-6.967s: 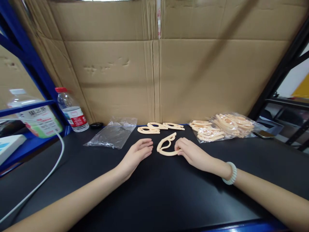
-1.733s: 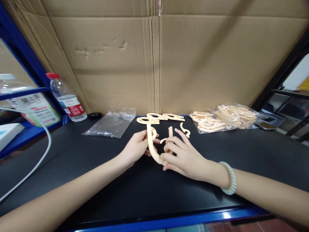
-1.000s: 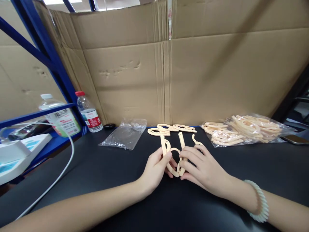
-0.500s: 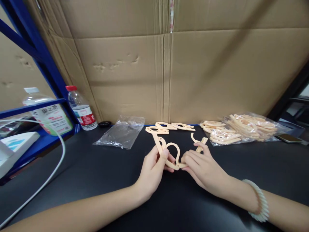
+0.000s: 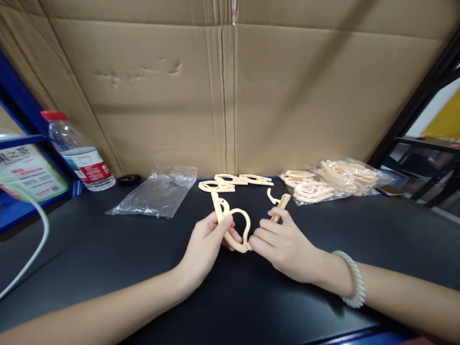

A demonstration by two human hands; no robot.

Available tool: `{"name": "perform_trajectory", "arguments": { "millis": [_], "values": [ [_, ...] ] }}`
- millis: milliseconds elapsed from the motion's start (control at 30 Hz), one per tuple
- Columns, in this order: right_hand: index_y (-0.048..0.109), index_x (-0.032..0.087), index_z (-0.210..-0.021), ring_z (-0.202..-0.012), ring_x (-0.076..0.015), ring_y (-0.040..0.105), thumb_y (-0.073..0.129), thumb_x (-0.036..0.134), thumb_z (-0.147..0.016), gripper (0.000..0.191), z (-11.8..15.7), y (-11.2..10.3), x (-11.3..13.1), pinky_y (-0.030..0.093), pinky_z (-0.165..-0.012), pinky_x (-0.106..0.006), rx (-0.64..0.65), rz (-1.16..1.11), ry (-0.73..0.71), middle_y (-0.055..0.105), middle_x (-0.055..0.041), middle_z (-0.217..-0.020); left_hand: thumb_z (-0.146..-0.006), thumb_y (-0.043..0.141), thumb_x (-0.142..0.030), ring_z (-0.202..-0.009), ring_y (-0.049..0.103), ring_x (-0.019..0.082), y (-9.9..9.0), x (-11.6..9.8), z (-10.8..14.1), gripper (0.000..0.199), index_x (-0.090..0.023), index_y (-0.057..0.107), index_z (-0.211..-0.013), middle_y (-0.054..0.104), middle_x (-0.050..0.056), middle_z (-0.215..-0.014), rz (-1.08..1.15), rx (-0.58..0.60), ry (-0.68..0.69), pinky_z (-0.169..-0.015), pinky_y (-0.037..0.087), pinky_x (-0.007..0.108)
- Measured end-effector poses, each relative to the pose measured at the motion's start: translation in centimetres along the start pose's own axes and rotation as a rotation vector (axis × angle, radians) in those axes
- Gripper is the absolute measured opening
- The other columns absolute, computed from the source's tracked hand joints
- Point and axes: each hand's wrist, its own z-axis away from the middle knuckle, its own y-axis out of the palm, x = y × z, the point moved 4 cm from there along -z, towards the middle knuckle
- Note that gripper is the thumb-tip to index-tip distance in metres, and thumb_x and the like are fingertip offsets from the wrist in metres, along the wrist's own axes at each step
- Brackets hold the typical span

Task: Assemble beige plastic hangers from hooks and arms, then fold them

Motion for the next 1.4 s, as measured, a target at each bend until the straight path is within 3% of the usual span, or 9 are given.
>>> {"name": "perform_trajectory", "arguments": {
  "millis": [100,233,367,500,633,733,1067,1267,1400],
  "values": [
    [0.055,0.017,-0.071,-0.062,-0.0137,0.041,0.034,0.003,-0.095,0.035,0.1,0.1,-0.3,0.028,-0.081,-0.036,0.01,0.009,-0.016,0.053,0.0024,-0.058,-0.088,0.055,-0.041,-0.05,0.062,0.015,-0.4,0.2,-0.2,0.027,-0.016,0.054,-0.077,0.065,0.0,-0.053,-0.03,-0.059,-0.012,-0.056,0.046,0.024],
    [0.054,0.018,-0.086,-0.069,-0.0126,0.05,0.034,0.007,-0.097,0.024,1.0,1.5,-2.3,0.023,-0.096,-0.042,0.121,-0.249,0.149,0.063,0.0015,-0.074,-0.088,0.055,-0.045,-0.056,0.063,0.015,-0.5,0.3,-0.2,0.03,-0.016,0.054,-0.08,0.066,0.0,-0.058,-0.027,-0.069,0.023,-0.062,0.047,0.026],
    [0.052,0.02,-0.109,-0.098,-0.0197,0.056,0.04,0.002,-0.091,0.028,1.7,2.2,-4.5,0.008,-0.107,-0.056,0.188,-0.296,0.27,0.068,-0.0028,-0.09,-0.087,0.056,-0.046,-0.058,0.063,0.015,-0.5,0.3,-0.1,0.03,-0.017,0.053,-0.081,0.066,-0.001,-0.06,0.049,-0.06,0.007,-0.064,0.048,0.027],
    [0.056,0.022,-0.094,-0.123,-0.0247,0.045,0.041,-0.001,-0.088,0.028,1.9,2.5,-5.6,0.01,-0.108,-0.059,0.214,-0.268,0.277,0.068,-0.0039,-0.102,-0.087,0.057,-0.045,-0.057,0.062,0.015,-0.4,0.2,-0.1,0.03,-0.017,0.053,-0.079,0.066,-0.001,-0.059,0.051,-0.059,0.0,-0.062,0.047,0.026],
    [0.061,0.021,-0.095,-0.11,-0.0218,0.054,0.042,0.004,-0.091,0.026,2.1,3.2,-6.1,0.039,-0.096,-0.045,0.211,-0.366,0.312,0.063,-0.0089,-0.112,-0.086,0.058,-0.046,-0.056,0.061,0.015,-0.3,0.1,-0.2,0.03,-0.017,0.054,-0.08,0.065,-0.001,-0.058,0.064,-0.057,0.0,-0.062,0.047,0.026],
    [0.064,0.019,-0.104,-0.109,-0.0222,0.055,0.042,0.01,-0.094,0.026,2.4,3.7,-6.5,0.047,-0.091,-0.041,0.202,-0.441,0.357,0.062,-0.0115,-0.114,-0.085,0.059,-0.046,-0.056,0.062,0.015,-0.2,0.0,-0.2,0.03,-0.017,0.054,-0.08,0.065,-0.001,-0.058,0.071,-0.057,-0.006,-0.061,0.047,0.026],
    [0.056,0.014,-0.122,-0.109,-0.0241,0.053,0.037,-0.003,-0.085,0.046,3.0,3.3,-8.2,0.049,-0.089,-0.047,0.179,-0.33,0.414,0.059,-0.0137,-0.118,-0.086,0.058,-0.045,-0.056,0.061,0.015,-0.3,0.0,0.0,0.029,-0.017,0.054,-0.081,0.065,-0.001,-0.058,0.071,-0.049,-0.012,-0.063,0.047,0.027],
    [0.067,0.013,-0.092,-0.085,-0.021,0.059,0.054,0.005,-0.083,0.017,3.6,2.5,-10.4,0.051,-0.078,-0.037,0.218,-0.358,0.492,0.064,-0.009,-0.089,-0.088,0.056,-0.043,-0.057,0.062,0.015,-0.2,0.0,0.0,0.027,-0.017,0.053,-0.081,0.065,-0.001,-0.059,0.064,-0.037,-0.008,-0.063,0.047,0.027],
    [0.069,0.014,-0.085,-0.078,-0.0182,0.061,0.053,0.006,-0.085,0.018,4.1,3.1,-11.3,0.05,-0.074,-0.033,0.258,-0.379,0.552,0.066,-0.0078,-0.085,-0.088,0.056,-0.043,-0.058,0.062,0.015,-0.3,-0.1,0.0,0.027,-0.017,0.053,-0.081,0.064,-0.001,-0.06,0.063,-0.038,-0.011,-0.065,0.048,0.028]
  ]
}}
